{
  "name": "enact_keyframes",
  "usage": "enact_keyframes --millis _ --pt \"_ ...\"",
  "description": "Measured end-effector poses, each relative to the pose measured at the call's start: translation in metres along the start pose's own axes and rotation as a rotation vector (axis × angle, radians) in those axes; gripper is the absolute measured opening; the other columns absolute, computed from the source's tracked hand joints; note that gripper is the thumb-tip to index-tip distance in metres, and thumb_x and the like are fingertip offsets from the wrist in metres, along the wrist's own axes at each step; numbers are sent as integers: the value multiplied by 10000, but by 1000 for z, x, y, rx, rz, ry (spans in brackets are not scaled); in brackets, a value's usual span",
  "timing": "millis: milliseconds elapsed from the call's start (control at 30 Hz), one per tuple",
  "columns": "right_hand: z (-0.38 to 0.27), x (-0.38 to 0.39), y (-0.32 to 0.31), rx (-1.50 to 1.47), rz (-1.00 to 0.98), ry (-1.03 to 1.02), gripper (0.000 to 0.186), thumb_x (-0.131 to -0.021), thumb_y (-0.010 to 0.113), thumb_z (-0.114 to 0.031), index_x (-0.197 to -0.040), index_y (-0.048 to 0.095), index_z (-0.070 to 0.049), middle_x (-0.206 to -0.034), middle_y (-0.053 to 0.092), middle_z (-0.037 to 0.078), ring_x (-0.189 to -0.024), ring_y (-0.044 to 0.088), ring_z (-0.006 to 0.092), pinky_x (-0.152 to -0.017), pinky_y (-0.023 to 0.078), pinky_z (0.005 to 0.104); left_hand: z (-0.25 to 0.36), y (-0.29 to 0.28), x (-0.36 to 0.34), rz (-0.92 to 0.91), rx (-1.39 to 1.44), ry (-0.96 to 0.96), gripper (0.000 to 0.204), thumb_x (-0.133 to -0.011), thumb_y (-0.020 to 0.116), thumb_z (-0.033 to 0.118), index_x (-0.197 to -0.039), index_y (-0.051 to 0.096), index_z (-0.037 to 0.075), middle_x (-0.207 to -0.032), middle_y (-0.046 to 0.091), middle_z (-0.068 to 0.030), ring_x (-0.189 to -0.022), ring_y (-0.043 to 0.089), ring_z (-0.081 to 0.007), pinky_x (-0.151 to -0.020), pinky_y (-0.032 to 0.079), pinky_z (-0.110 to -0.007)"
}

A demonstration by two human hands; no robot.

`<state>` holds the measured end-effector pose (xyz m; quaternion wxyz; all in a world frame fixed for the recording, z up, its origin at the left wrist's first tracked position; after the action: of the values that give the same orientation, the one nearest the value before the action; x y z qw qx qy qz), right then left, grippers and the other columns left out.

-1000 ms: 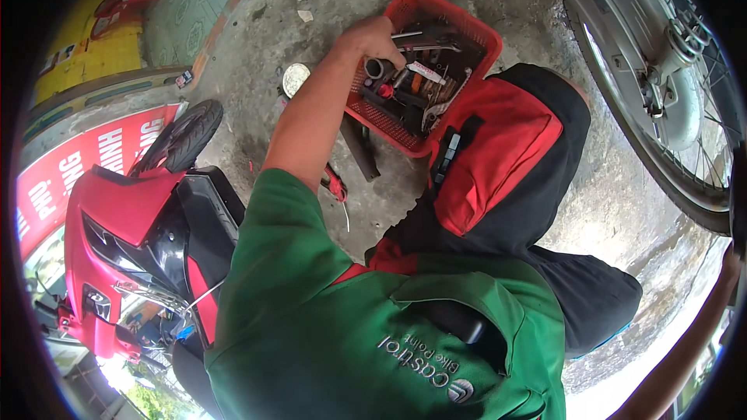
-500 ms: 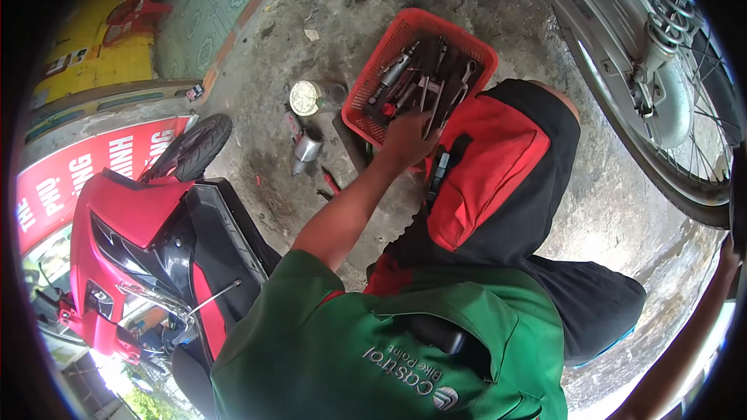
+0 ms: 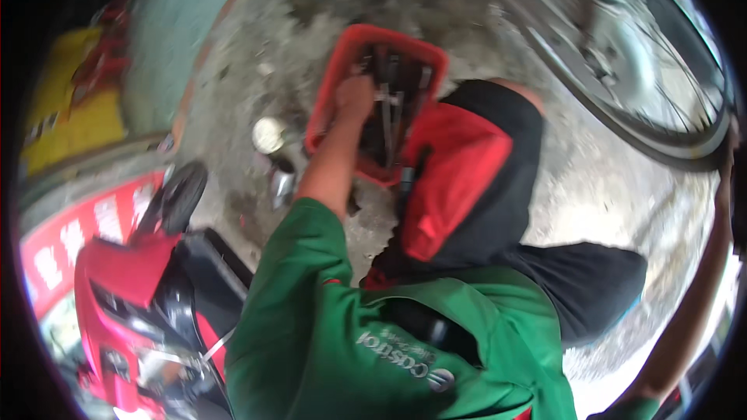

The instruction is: Repair or replace the inner tube of a motorcycle tire.

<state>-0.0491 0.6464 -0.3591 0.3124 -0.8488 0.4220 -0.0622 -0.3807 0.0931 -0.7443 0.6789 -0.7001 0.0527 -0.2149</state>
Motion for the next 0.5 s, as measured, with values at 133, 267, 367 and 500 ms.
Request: enact_keyframes --millis 133,267,367,500 --pt "36 -19 -23 137 -10 -58 577 -1059 577 -374 -1497 482 -9 -1430 592 134 -1333 531 215 -1167 353 329 -2 -3 -6 14 111 85 278 -909 628 258 -1047 750 49 -1014 726 -244 -1013 704 -415 -888 557 -513" --pt "4 26 -10 120 53 -227 672 -978 717 -401 -1450 497 22 -1334 629 176 -1250 582 248 -1100 425 342 -2 -57 -3 223 481 369 167 -903 707 140 -1025 729 29 -901 738 -165 -890 728 -314 -785 561 -417" --pt "61 55 -10 -136 249 -273 662 -996 705 -330 -1476 438 40 -1363 606 175 -1242 580 244 -1091 429 351 31 -136 12 -81 737 266 192 -955 695 108 -1126 696 21 -918 727 -88 -816 687 -156 -746 535 -304" --pt "129 64 1 -316 223 -42 660 -1014 683 -279 -1495 365 42 -1352 591 162 -1216 568 199 -1083 418 348 143 -261 67 -248 1116 413 274 -990 666 106 -1249 642 21 -1008 725 -40 -821 676 -104 -719 527 -262"
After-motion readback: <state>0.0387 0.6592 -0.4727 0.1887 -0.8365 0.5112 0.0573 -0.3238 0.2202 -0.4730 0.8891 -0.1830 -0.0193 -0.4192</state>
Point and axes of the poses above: each hand's wrist, its own x-axis away from the middle knuckle, its own y-axis out of the palm, z = x × y, the point moved 9 cm from there along -x, towards the middle knuckle
